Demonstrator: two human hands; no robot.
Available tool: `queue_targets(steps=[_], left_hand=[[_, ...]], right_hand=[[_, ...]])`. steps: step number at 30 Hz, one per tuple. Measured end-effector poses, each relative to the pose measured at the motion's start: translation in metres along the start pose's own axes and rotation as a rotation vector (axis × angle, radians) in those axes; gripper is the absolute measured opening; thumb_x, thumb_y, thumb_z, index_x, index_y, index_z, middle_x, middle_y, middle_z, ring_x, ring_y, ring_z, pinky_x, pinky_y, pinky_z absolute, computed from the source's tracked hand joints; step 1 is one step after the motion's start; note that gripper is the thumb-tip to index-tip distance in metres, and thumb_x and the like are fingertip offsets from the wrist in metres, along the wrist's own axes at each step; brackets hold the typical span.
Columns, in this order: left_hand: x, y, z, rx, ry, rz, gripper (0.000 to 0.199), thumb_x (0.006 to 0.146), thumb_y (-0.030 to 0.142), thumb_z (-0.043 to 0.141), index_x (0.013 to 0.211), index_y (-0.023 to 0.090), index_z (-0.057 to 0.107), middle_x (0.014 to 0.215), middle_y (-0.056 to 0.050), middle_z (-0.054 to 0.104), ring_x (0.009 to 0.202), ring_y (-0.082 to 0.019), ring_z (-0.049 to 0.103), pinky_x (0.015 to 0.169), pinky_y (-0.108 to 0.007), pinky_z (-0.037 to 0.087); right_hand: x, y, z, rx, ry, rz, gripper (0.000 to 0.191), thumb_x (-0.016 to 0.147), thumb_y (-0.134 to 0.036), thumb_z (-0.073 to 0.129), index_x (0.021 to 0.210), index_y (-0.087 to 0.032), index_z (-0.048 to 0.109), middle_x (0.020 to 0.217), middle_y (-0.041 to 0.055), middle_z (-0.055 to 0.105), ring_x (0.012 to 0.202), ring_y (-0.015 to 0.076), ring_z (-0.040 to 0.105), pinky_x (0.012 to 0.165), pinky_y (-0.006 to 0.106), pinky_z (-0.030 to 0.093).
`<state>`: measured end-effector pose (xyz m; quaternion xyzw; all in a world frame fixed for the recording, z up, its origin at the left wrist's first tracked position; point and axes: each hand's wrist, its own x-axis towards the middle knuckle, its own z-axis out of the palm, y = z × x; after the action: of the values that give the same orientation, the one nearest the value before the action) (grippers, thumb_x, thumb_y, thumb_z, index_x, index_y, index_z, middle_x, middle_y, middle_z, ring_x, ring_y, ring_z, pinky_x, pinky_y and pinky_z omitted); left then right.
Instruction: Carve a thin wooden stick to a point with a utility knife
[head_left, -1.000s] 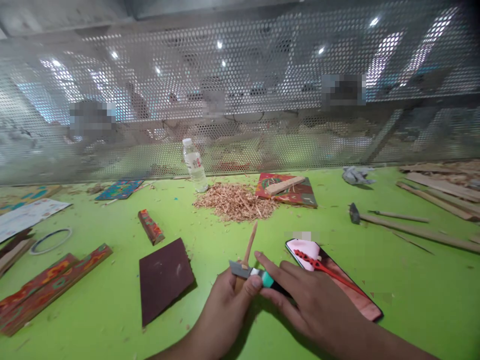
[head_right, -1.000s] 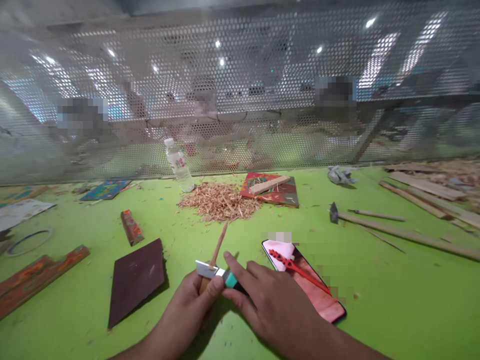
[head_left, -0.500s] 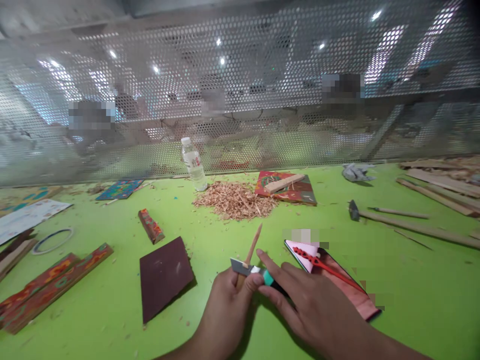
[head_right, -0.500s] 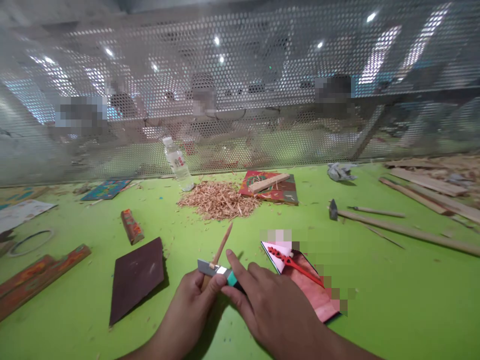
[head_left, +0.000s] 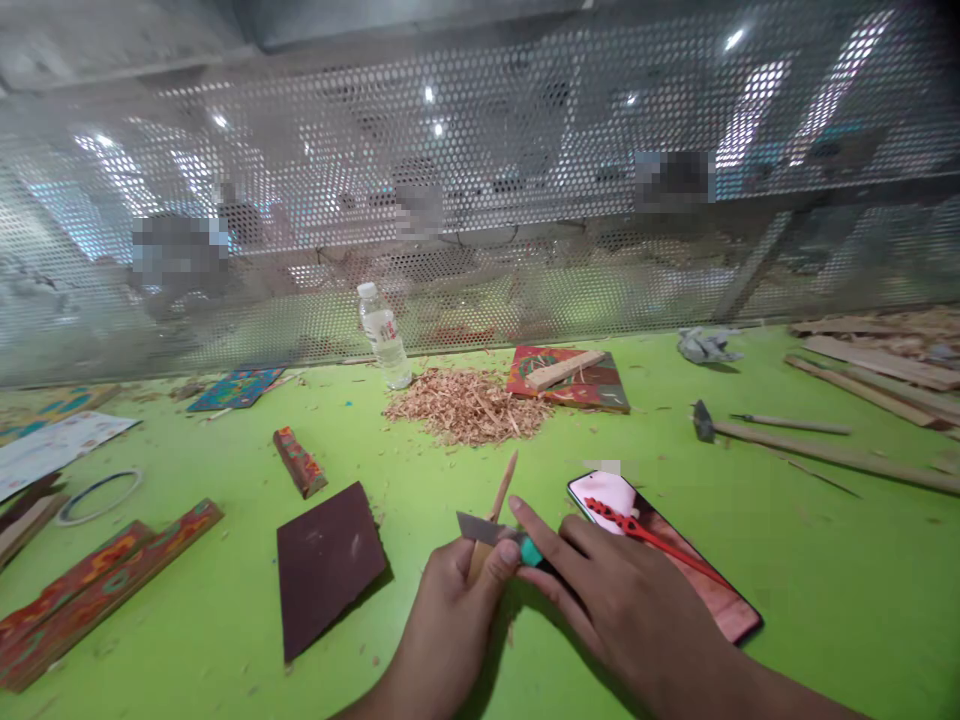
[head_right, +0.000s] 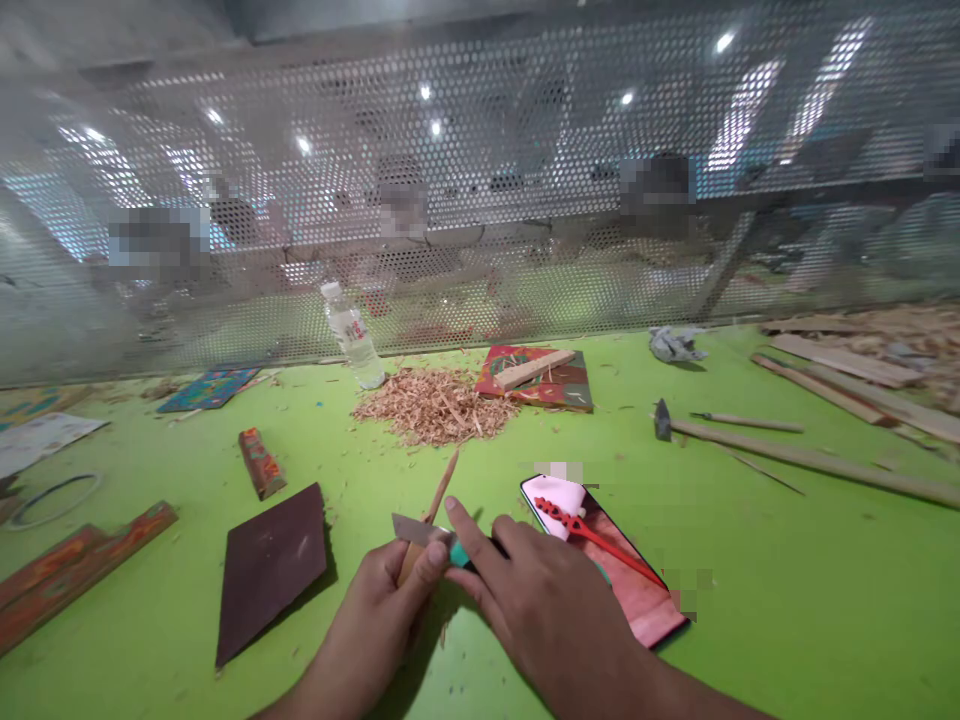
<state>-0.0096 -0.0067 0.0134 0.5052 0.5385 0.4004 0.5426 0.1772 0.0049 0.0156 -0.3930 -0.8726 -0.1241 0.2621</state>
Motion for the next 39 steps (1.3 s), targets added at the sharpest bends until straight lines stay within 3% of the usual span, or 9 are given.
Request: queue_targets(steps=[11, 17, 20, 23, 25, 29, 31, 35, 39], left_hand=[[-0.002, -0.004, -0.007, 0.001, -0.099, -0.024, 0.054, 0.095, 0.068, 0.060, 0.071, 0.024, 0.042, 0.059, 0.009, 0.036, 0.053, -0.009, 0.029, 0.050, -0.025, 0.023], [-0.004, -0.005, -0.006, -0.031, -0.149, 0.037, 0.050, 0.099, 0.066, 0.056, 0.076, 0.023, 0.045, 0.066, 0.008, 0.036, 0.060, -0.010, 0.031, 0.052, -0.024, 0.026], [-0.005, -0.006, -0.004, -0.064, -0.186, 0.035, 0.046, 0.101, 0.062, 0.055, 0.080, 0.022, 0.049, 0.060, 0.009, 0.039, 0.053, -0.009, 0.035, 0.049, -0.023, 0.027], [-0.006, -0.007, -0.002, -0.127, -0.230, 0.020, 0.041, 0.102, 0.060, 0.056, 0.093, 0.020, 0.056, 0.064, 0.007, 0.052, 0.048, -0.009, 0.043, 0.046, -0.024, 0.031], [-0.006, -0.007, -0.002, -0.160, -0.248, 0.023, 0.038, 0.102, 0.057, 0.057, 0.098, 0.019, 0.057, 0.072, 0.005, 0.055, 0.051, -0.009, 0.044, 0.048, -0.024, 0.033], [-0.007, -0.010, -0.006, -0.146, -0.243, 0.089, 0.042, 0.104, 0.058, 0.055, 0.086, 0.021, 0.052, 0.071, 0.007, 0.041, 0.063, -0.011, 0.035, 0.058, -0.025, 0.032], [-0.006, -0.010, -0.009, -0.133, -0.236, 0.115, 0.044, 0.101, 0.060, 0.058, 0.084, 0.020, 0.052, 0.074, 0.006, 0.039, 0.068, -0.012, 0.034, 0.062, -0.026, 0.033], [-0.004, -0.007, -0.010, -0.219, -0.266, 0.060, 0.047, 0.092, 0.062, 0.071, 0.099, 0.017, 0.061, 0.084, 0.003, 0.049, 0.075, -0.014, 0.040, 0.069, -0.027, 0.035], [-0.004, -0.003, -0.009, -0.280, -0.318, 0.044, 0.046, 0.089, 0.060, 0.076, 0.088, 0.018, 0.058, 0.081, 0.002, 0.050, 0.076, -0.014, 0.042, 0.072, -0.028, 0.035]], right_hand=[[0.006, 0.028, -0.010, 0.225, 0.033, 0.203, 0.048, 0.114, -0.043, 0.041, 0.155, -0.020, 0.046, 0.099, 0.0064, 0.075, 0.076, 0.0215, 0.073, 0.058, 0.030, 0.054], [0.006, 0.031, -0.012, 0.224, -0.036, 0.146, 0.045, 0.113, -0.042, 0.039, 0.151, -0.019, 0.048, 0.101, 0.0082, 0.077, 0.082, 0.0246, 0.077, 0.061, 0.033, 0.058], [0.004, 0.033, -0.013, 0.253, -0.089, 0.121, 0.047, 0.114, -0.042, 0.038, 0.155, -0.020, 0.043, 0.110, 0.0098, 0.079, 0.087, 0.0247, 0.078, 0.065, 0.035, 0.060], [0.002, 0.033, -0.013, 0.273, -0.110, 0.119, 0.046, 0.113, -0.044, 0.040, 0.151, -0.018, 0.046, 0.118, 0.0129, 0.078, 0.093, 0.0258, 0.079, 0.069, 0.036, 0.061], [0.001, 0.033, -0.013, 0.281, -0.117, 0.129, 0.042, 0.112, -0.047, 0.042, 0.140, -0.017, 0.052, 0.113, 0.0129, 0.079, 0.092, 0.0267, 0.078, 0.069, 0.036, 0.060], [0.002, 0.032, -0.012, 0.284, -0.172, 0.126, 0.037, 0.112, -0.049, 0.041, 0.122, -0.020, 0.061, 0.097, 0.0096, 0.078, 0.080, 0.0260, 0.075, 0.065, 0.036, 0.056], [0.002, 0.032, -0.010, 0.285, -0.201, 0.105, 0.039, 0.112, -0.051, 0.040, 0.122, -0.020, 0.062, 0.096, 0.0094, 0.078, 0.079, 0.0251, 0.075, 0.065, 0.035, 0.056], [0.002, 0.030, -0.011, 0.288, -0.239, 0.012, 0.046, 0.112, -0.054, 0.039, 0.130, -0.019, 0.064, 0.103, 0.0103, 0.079, 0.081, 0.0242, 0.076, 0.064, 0.034, 0.056], [0.000, 0.027, -0.015, 0.293, -0.273, -0.043, 0.050, 0.112, -0.054, 0.039, 0.131, -0.018, 0.067, 0.102, 0.0098, 0.081, 0.084, 0.0227, 0.078, 0.067, 0.032, 0.059]])
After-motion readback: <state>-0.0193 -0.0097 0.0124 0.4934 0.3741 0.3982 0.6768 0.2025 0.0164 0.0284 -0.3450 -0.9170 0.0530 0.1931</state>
